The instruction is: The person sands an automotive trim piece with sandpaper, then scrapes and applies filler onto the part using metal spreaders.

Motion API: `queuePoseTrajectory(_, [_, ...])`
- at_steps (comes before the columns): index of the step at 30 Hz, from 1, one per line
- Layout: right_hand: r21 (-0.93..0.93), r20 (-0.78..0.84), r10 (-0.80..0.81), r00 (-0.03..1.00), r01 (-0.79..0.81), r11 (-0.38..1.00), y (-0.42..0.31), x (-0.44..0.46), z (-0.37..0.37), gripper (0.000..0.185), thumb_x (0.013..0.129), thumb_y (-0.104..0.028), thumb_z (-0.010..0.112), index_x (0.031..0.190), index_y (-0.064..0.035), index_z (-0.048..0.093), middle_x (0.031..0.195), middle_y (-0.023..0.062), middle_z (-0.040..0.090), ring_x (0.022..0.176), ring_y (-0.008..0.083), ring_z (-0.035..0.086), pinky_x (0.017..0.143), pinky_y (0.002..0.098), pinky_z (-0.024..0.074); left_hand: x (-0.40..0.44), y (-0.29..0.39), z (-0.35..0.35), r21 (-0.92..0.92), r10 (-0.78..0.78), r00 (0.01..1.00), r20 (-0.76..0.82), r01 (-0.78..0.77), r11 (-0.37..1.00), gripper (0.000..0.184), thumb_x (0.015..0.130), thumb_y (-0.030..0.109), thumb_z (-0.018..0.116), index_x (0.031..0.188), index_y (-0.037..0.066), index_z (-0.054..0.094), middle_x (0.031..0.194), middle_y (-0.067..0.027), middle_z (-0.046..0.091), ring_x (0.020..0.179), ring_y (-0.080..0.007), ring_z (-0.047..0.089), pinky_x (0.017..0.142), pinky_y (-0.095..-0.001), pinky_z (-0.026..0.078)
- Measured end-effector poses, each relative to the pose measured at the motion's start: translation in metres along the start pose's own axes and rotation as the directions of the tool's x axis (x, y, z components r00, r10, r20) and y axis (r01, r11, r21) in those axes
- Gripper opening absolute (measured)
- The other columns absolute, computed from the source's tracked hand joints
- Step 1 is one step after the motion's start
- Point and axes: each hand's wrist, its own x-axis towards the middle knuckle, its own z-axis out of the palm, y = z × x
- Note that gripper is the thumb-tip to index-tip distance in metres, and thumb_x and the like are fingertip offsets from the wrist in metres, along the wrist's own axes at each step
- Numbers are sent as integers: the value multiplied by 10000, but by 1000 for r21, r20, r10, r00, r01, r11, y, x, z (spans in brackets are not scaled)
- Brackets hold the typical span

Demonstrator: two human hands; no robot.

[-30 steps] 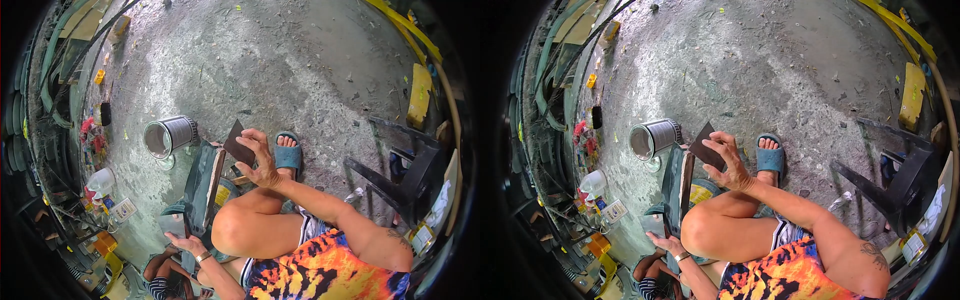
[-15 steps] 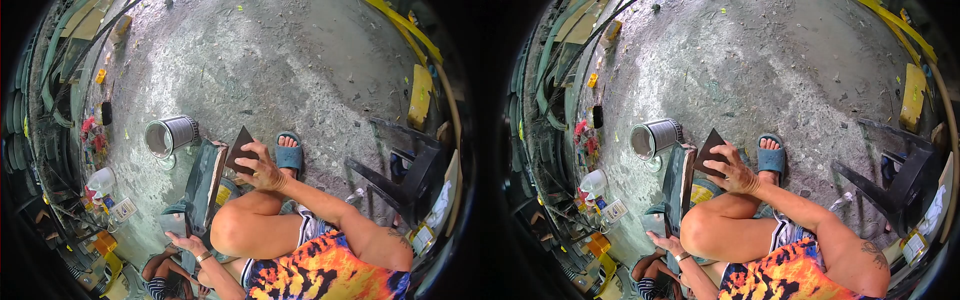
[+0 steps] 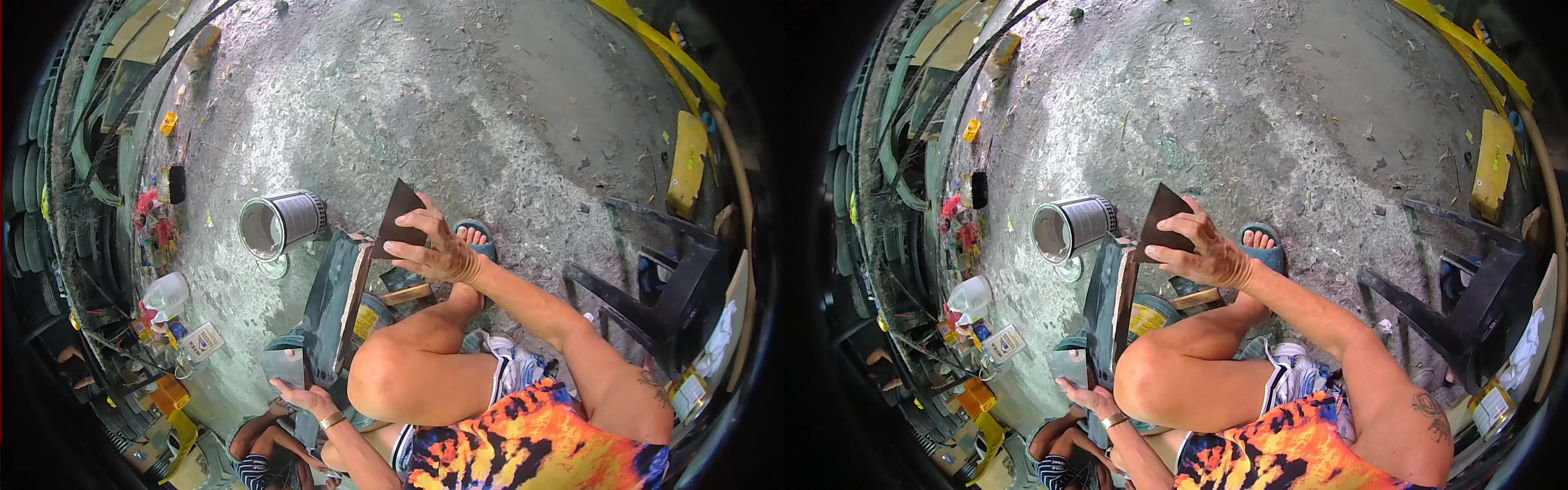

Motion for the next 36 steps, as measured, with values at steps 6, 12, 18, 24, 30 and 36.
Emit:
queuePoseTrajectory(6, [-29, 32, -69, 997, 70, 997, 13, 2, 13, 590, 739, -83, 785, 1272, -264, 606, 1264, 64, 463, 1154, 242, 552, 1163, 558, 308, 7, -5, -8, 30, 33, 999, 25, -33, 999, 620, 1005, 486, 504, 1385, -4, 479, 1311, -147, 583, 1168, -277, 590, 1019, -415, 476])
queuePoseTrajectory(12, [287, 143, 382, 913, -408, 867, -12, -6, -23, 405, 822, -80, 707, 1216, -160, 659, 1285, 113, 513, 1165, 294, 550, 1078, 455, 399, 8, -8, -11, 30, 38, 999, 29, -39, 999, 621, 1007, 483, 498, 1382, -11, 475, 1304, -152, 589, 1177, -285, 589, 1035, -430, 466])
queuePoseTrajectory(18, [268, 319, 479, 818, -562, 782, -28, 47, -54, 310, 900, -166, 643, 1202, -116, 690, 1249, 113, 589, 1166, 307, 548, 1026, 406, 426, 3, -3, -5, 5, 10, 999, 36, -10, 1000, 626, 1009, 486, 493, 1386, -13, 468, 1315, -152, 580, 1179, -284, 589, 1036, -427, 465])
queuePoseTrajectory(24, [87, 419, 526, 741, -609, 789, -23, 45, -45, 304, 915, -210, 638, 1201, -139, 711, 1207, 92, 614, 1148, 302, 562, 1013, 396, 452, -3, 2, 2, -9, 3, 999, 46, -3, 1000, 621, 1009, 494, 490, 1386, 2, 476, 1316, -145, 579, 1181, -277, 586, 1031, -427, 468])
queuePoseTrajectory(30, [495, 565, 741, 364, -867, 49, -6, 17, -83, 361, 965, -258, 610, 1293, -109, 619, 1265, 86, 603, 1181, 227, 580, 975, 447, 505, 8, -9, -12, -40, 7, 1000, 5, -7, 999, 584, 1023, 490, 468, 1337, -1, 512, 1259, -132, 606, 1124, -262, 611, 911, -394, 527])
queuePoseTrajectory(36, [811, 515, 695, 502, -549, -204, -46, 35, -136, 514, 962, -124, 589, 1450, -115, 424, 1317, 114, 570, 1191, 267, 593, 948, 567, 535, 16, -9, -17, -348, -36, 995, 91, 66, 935, 486, 1022, 437, 503, 1326, 61, 553, 1256, -77, 644, 1084, -228, 657, 858, -355, 564])
